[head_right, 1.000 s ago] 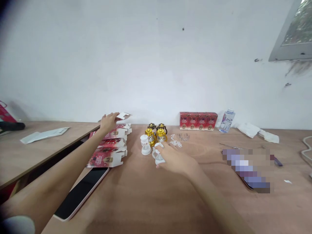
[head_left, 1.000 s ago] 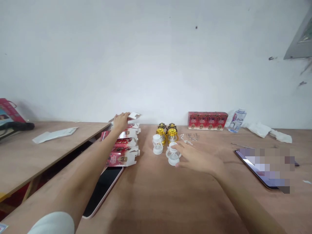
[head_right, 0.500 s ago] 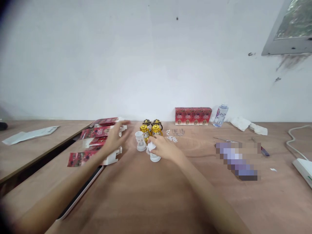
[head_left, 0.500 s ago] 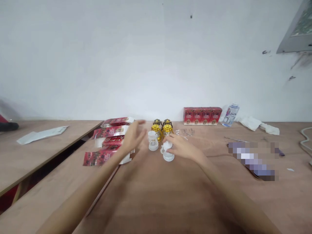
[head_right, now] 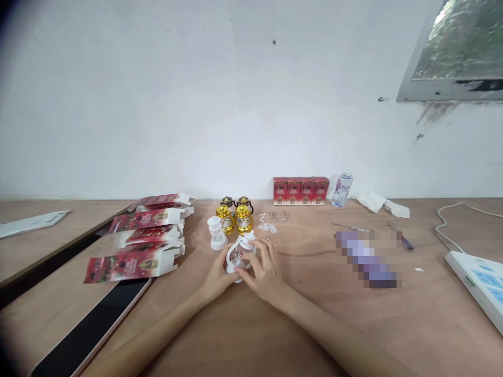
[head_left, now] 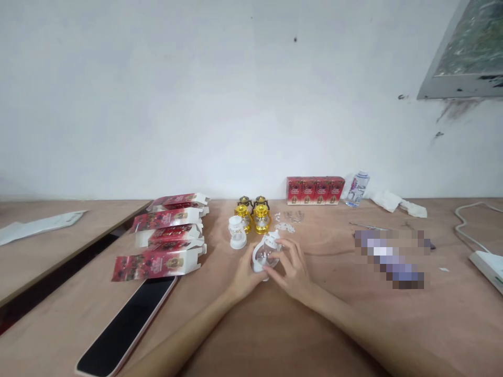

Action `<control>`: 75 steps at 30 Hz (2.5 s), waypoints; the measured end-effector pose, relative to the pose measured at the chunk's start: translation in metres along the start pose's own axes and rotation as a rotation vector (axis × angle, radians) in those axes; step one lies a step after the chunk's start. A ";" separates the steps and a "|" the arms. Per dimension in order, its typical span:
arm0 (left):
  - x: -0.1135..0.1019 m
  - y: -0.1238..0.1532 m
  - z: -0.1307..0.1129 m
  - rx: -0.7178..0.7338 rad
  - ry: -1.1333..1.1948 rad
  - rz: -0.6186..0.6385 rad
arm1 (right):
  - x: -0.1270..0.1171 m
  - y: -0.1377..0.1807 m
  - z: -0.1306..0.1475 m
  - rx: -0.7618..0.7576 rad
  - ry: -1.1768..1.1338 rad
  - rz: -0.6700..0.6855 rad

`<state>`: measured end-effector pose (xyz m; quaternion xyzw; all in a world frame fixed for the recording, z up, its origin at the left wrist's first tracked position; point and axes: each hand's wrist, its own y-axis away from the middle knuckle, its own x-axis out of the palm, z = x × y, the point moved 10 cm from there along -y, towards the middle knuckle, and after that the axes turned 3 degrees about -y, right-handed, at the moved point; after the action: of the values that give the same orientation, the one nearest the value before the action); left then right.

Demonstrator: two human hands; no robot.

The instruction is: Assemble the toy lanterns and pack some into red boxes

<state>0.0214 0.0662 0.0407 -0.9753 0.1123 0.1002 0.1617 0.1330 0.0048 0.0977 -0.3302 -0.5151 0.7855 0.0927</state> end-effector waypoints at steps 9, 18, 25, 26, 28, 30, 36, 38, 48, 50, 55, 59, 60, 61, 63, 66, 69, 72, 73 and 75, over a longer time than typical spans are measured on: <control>-0.030 0.000 0.013 -0.033 -0.016 -0.174 | 0.001 0.015 0.010 -0.060 0.129 -0.038; -0.025 0.005 0.003 0.013 -0.107 -0.137 | 0.022 0.017 0.002 -0.004 0.026 0.175; -0.029 0.005 0.002 0.006 -0.116 -0.175 | 0.012 0.017 -0.019 0.152 -0.177 0.121; -0.030 0.005 0.004 -0.015 -0.113 -0.182 | 0.009 0.018 -0.033 0.240 -0.247 0.072; -0.027 0.004 0.007 -0.062 -0.095 -0.154 | 0.003 0.024 -0.071 0.481 -0.390 -0.062; -0.021 0.004 0.009 -0.097 -0.065 -0.090 | 0.011 0.037 -0.110 0.764 -0.615 -0.157; -0.012 0.005 0.013 -0.137 0.033 -0.003 | 0.055 0.045 -0.127 1.071 -1.087 0.064; -0.009 0.005 0.014 -0.146 0.043 0.013 | 0.059 0.047 -0.119 1.081 -1.128 0.126; -0.028 0.005 0.022 -0.214 0.067 -0.178 | 0.012 0.028 -0.190 0.902 -0.675 -0.148; -0.031 0.006 0.021 -0.168 0.031 -0.195 | -0.008 0.018 -0.216 0.853 -0.503 -0.218; -0.030 0.012 -0.008 0.136 -0.137 -0.194 | -0.011 -0.006 -0.236 0.697 -0.140 -0.056; -0.030 0.029 -0.040 0.432 -0.461 -0.311 | 0.016 -0.015 -0.224 0.609 0.074 0.207; -0.029 0.033 -0.043 0.465 -0.521 -0.335 | 0.020 -0.016 -0.221 0.597 0.122 0.252; -0.029 0.036 -0.044 0.487 -0.555 -0.358 | 0.023 -0.016 -0.218 0.587 0.165 0.287; -0.028 0.040 -0.043 0.524 -0.559 -0.402 | 0.023 -0.014 -0.213 0.572 0.233 0.330; -0.027 0.044 -0.039 0.571 -0.502 -0.429 | 0.017 -0.010 -0.189 0.483 0.317 0.321; -0.021 0.046 -0.040 0.645 -0.512 -0.390 | 0.004 -0.002 -0.135 0.282 0.285 0.176; -0.008 0.049 -0.049 0.737 -0.625 -0.285 | -0.011 0.014 -0.071 0.147 0.084 -0.001; -0.002 0.050 -0.052 0.766 -0.666 -0.243 | -0.013 0.019 -0.051 0.110 0.017 -0.026; 0.009 0.053 -0.057 0.826 -0.735 -0.159 | -0.011 0.024 -0.019 0.052 -0.092 -0.006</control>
<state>0.0253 -0.0041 0.0762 -0.7373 0.0044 0.3686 0.5661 0.1576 0.0025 0.0767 -0.2896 -0.4993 0.8127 0.0800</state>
